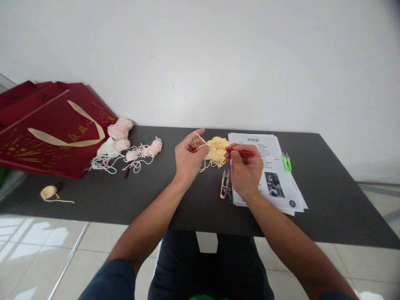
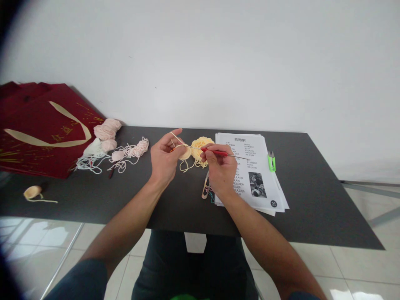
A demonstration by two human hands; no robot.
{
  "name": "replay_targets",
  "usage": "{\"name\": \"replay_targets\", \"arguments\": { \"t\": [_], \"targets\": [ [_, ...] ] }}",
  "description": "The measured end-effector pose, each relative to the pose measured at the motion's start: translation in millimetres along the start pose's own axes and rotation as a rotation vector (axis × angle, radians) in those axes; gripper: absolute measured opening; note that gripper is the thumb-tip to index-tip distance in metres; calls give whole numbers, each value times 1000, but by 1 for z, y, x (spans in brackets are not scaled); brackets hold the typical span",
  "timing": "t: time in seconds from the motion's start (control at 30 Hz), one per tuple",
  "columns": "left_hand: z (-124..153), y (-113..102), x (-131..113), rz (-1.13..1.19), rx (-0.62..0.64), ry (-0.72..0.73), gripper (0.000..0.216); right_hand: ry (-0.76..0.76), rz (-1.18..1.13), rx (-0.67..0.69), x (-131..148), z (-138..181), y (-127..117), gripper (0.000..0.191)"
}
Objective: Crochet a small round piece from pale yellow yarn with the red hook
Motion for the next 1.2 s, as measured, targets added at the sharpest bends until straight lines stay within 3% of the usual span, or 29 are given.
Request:
{"name": "replay_targets", "arguments": {
  "t": [0.47,0.67,0.8,1.0,1.2],
  "targets": [
    [5,-4,-5,-80,-108,55,55,-204,221,-17,17,17,3,10],
    [6,-6,0,-96,-177,15,50,-435,345,124,18,26,5,29],
    [4,-4,5,4,-154,-87,53,-477,349,207,15,26,7,37],
    [0,3,8,265,1,-353,53,-361,301,171,9,18,7,24],
    [-2,6,6,272,107,-418,57,-76,114,71,-3,1,1,11]
  ]
}}
Point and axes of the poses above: each hand's wrist, its own z-axis away from the middle knuckle, its own y-axis out of the palm, x = y × z, the point moved 6 cm from there along -z, towards the middle knuckle, and after that the axes turned 12 degrees about -x, right-handed, at the moved point
